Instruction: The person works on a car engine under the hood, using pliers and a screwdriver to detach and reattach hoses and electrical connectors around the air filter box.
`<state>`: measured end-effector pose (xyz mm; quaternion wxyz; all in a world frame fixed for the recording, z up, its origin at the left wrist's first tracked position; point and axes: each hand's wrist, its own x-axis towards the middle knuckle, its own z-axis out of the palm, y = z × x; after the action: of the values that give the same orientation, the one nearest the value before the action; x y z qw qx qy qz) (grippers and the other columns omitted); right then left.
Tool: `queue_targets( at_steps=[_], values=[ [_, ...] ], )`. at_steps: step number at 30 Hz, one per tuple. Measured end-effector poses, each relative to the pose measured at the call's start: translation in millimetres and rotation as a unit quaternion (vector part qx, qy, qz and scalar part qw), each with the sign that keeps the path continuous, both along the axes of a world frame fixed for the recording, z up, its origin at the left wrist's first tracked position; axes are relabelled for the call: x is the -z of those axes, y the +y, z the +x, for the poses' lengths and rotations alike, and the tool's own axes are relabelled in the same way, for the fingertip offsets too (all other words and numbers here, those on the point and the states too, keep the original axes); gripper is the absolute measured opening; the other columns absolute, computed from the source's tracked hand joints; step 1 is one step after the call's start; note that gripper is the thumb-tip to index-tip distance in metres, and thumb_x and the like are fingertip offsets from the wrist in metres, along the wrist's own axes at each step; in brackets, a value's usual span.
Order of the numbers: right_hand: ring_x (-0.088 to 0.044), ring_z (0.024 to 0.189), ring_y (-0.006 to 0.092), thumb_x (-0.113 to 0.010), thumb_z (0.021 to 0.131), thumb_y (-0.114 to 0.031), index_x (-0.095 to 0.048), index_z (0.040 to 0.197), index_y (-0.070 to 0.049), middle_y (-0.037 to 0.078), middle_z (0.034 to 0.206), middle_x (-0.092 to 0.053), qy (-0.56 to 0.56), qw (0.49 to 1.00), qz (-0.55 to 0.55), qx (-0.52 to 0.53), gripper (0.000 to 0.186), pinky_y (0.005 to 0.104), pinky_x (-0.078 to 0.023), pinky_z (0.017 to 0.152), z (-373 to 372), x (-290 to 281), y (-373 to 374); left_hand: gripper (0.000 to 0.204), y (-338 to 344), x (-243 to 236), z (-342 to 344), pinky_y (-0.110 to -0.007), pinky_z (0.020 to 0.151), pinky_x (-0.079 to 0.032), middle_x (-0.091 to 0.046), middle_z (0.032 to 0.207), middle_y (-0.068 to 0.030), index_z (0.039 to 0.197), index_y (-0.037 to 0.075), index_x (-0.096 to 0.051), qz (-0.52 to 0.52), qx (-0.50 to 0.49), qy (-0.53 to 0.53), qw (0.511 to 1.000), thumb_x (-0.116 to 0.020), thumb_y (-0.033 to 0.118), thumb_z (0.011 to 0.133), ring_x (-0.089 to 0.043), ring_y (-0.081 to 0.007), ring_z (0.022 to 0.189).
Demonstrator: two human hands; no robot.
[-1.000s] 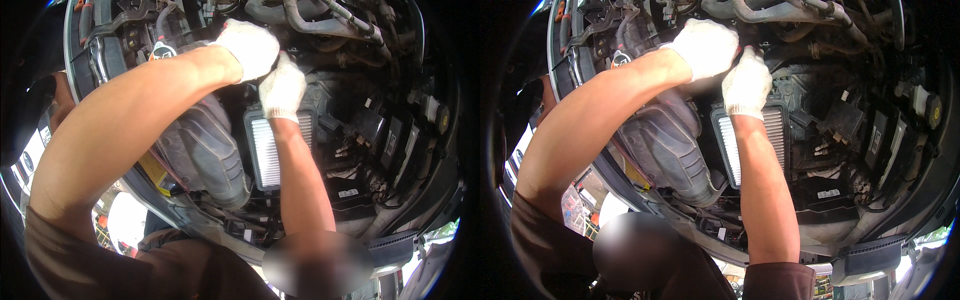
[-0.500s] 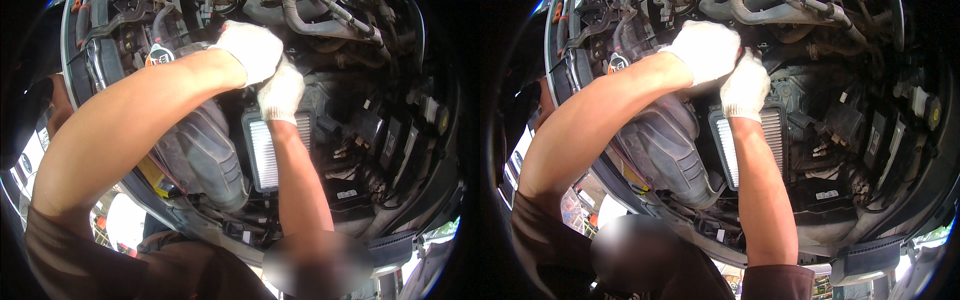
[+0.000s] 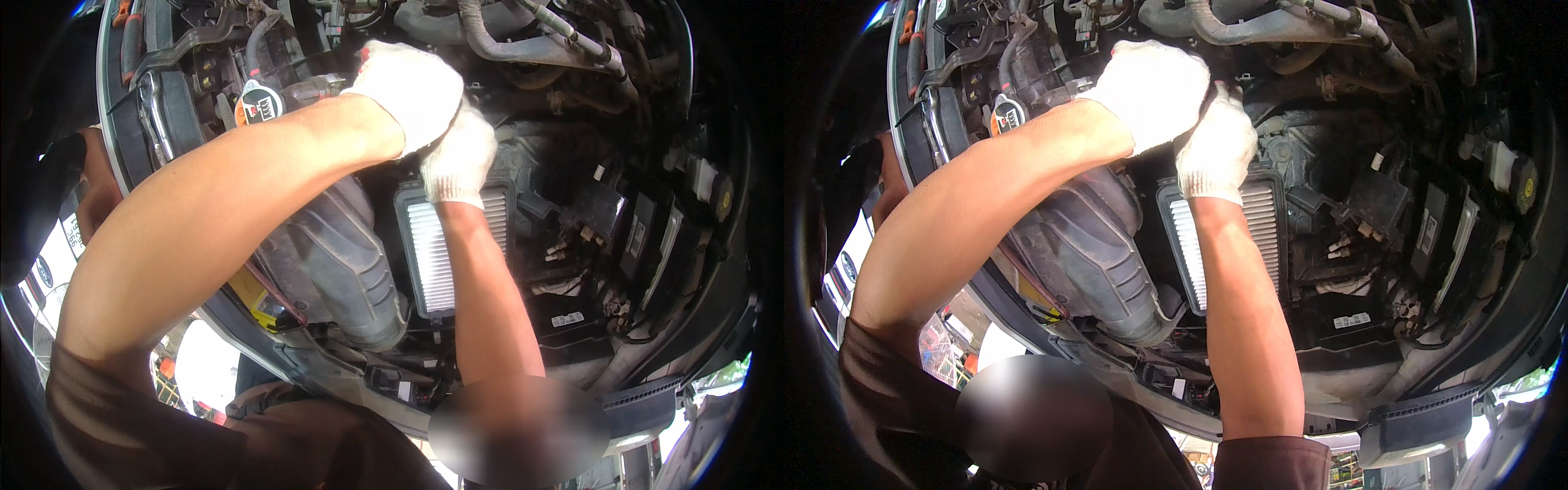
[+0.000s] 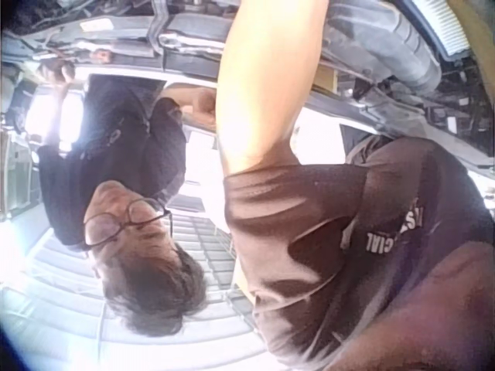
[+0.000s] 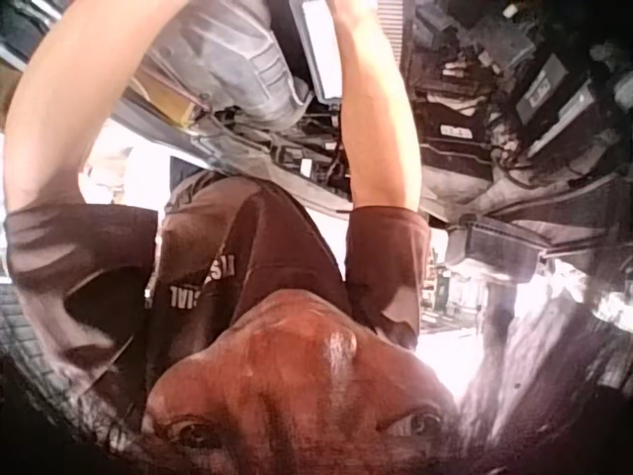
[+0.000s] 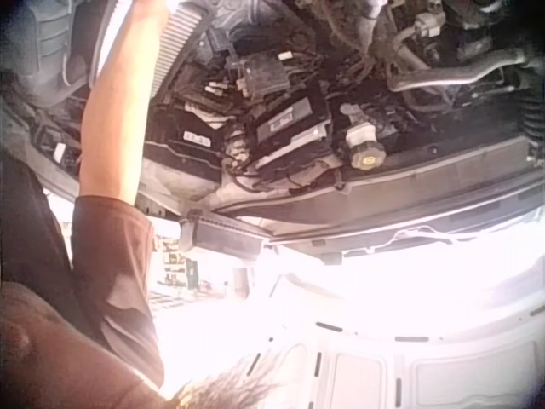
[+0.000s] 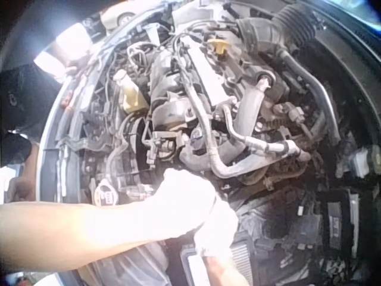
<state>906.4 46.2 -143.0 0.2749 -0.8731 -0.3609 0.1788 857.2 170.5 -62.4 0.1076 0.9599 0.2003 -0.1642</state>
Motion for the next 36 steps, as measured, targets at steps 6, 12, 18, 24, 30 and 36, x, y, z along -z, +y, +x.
queue_targets(
  at_steps=[6,12,18,24,30,36],
  values=[
    [-0.077,0.106,0.0431,-0.069,0.096,-0.017,-0.07,0.126,0.002,0.027,0.125,-0.073,-0.009,0.998,-0.054,-0.014,0.036,0.0482,-0.063,0.09,1.3,-9.7,3.0,0.025,3.2,5.3,1.8,-0.05,0.066,-0.057,-0.077,0.085,-0.0198,0.091,0.004,-0.079,0.02,0.014,-0.001,1.0,-0.061,0.022,0.092,-0.078,-0.0368,0.079],
    [-0.077,0.107,0.0429,-0.064,0.097,-0.01,-0.069,0.134,0.003,0.027,0.129,-0.073,-0.031,0.995,-0.09,-0.024,0.04,0.0468,-0.062,0.094,1.1,2.4,1.2,0.025,7.7,14.8,-4.7,-0.05,0.064,-0.058,-0.076,0.08,-0.0195,0.087,0.002,-0.077,0.055,0.061,-0.041,0.996,-0.061,0.022,0.091,-0.077,-0.0366,0.072],
    [-0.076,0.11,0.0438,-0.062,0.095,-0.008,-0.07,0.133,0.004,0.031,0.134,-0.071,-0.032,0.998,-0.059,0.001,0.04,0.0476,-0.062,0.096,-2.0,-9.4,1.3,0.023,18.6,29.2,-8.1,-0.049,0.066,-0.06,-0.076,0.079,-0.0198,0.088,0.0,-0.075,0.057,0.13,-0.037,0.989,-0.061,0.019,0.091,-0.077,-0.0356,0.071],
    [-0.076,0.109,0.044,-0.067,0.092,-0.013,-0.071,0.131,0.005,0.031,0.126,-0.073,-0.026,0.999,-0.04,0.006,0.043,0.0479,-0.061,0.096,-2.3,-10.4,3.1,0.021,21.2,30.8,-9.3,-0.049,0.067,-0.06,-0.076,0.079,-0.0202,0.088,0.0,-0.074,0.052,0.138,-0.018,0.989,-0.063,0.017,0.088,-0.077,-0.0362,0.071],
    [-0.075,0.108,0.0445,-0.072,0.09,-0.016,-0.07,0.132,0.005,0.03,0.124,-0.074,-0.027,0.999,-0.038,-0.002,0.047,0.0481,-0.06,0.096,-0.9,-10.3,1.1,0.02,26.5,34.2,-9.1,-0.05,0.07,-0.06,-0.075,0.08,-0.021,0.088,-0.002,-0.073,0.039,0.155,-0.01,0.987,-0.064,0.016,0.087,-0.077,-0.0372,0.075],
    [-0.075,0.111,0.0438,-0.073,0.091,-0.017,-0.069,0.133,0.006,0.03,0.126,-0.073,-0.035,0.999,-0.027,-0.011,0.048,0.0477,-0.06,0.097,-1.6,-11.7,-0.6,0.021,27.5,35.0,-14.5,-0.049,0.072,-0.06,-0.076,0.082,-0.0214,0.092,-0.002,-0.073,0.07,0.166,-0.012,0.984,-0.063,0.017,0.091,-0.078,-0.038,0.078]
  ],
)
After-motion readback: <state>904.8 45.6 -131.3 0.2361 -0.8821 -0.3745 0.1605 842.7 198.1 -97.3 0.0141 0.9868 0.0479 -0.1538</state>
